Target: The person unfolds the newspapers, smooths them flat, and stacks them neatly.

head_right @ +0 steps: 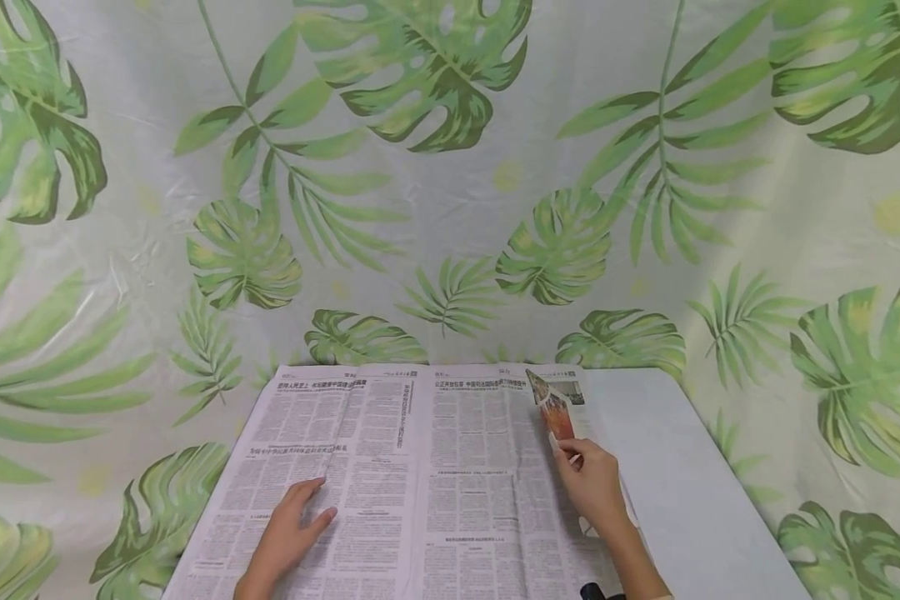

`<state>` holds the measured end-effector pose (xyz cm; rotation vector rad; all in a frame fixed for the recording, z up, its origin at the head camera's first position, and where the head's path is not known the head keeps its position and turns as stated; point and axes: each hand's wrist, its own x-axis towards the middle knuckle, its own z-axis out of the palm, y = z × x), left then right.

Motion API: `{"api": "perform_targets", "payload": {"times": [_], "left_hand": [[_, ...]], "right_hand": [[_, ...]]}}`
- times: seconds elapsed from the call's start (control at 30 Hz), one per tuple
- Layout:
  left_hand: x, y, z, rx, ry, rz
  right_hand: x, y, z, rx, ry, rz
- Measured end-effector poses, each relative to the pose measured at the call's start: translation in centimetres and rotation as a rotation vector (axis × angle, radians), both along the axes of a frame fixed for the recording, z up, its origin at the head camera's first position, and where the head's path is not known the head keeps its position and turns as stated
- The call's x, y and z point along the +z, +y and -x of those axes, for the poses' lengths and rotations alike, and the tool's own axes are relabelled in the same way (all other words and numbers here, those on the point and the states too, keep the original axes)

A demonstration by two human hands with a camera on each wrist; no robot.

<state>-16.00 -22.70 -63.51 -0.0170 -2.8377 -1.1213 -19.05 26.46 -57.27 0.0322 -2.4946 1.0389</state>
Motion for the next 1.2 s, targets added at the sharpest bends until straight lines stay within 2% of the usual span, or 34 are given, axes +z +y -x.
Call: {"api": "perform_targets", "payload": {"times": [0.27, 0.5, 0.63, 0.73, 0.9, 1.03, 1.2], "left_hand": [[0.2, 2.9, 0.8, -0.025, 0.057, -0.037], [0.1, 5.1, 1.3, -0.063, 0.044, -0.061], [-0.1, 6.6, 1.5, -0.107, 0.049, -0.088], [-0.2, 7.8, 1.8, -0.163, 0.059, -0.128], [-0.1, 9.9, 2.0, -0.224, 0.028, -0.161], [-0.3, 11.7, 1.8, -0.262, -0.004, -0.158], [-0.7, 13.2, 1.1, -0.266, -0.008, -0.161]], "right_hand": [[-0.8, -3.7, 1.2, 0.061, -0.072, 0.094], [-1.8, -6.2, 1.6, 0.054, -0.146, 0.191], [-2.5, -7.7, 1.8, 0.045, -0.186, 0.233], [-3.1, -8.8, 1.9, 0.053, -0.216, 0.284], [-4.1, -10.4, 2.0, 0.081, -0.283, 0.396], [-5.4, -11.2, 2.0, 0.077, -0.299, 0.379], [-6.5, -11.9, 1.8, 0.075, -0.321, 0.320]]}}
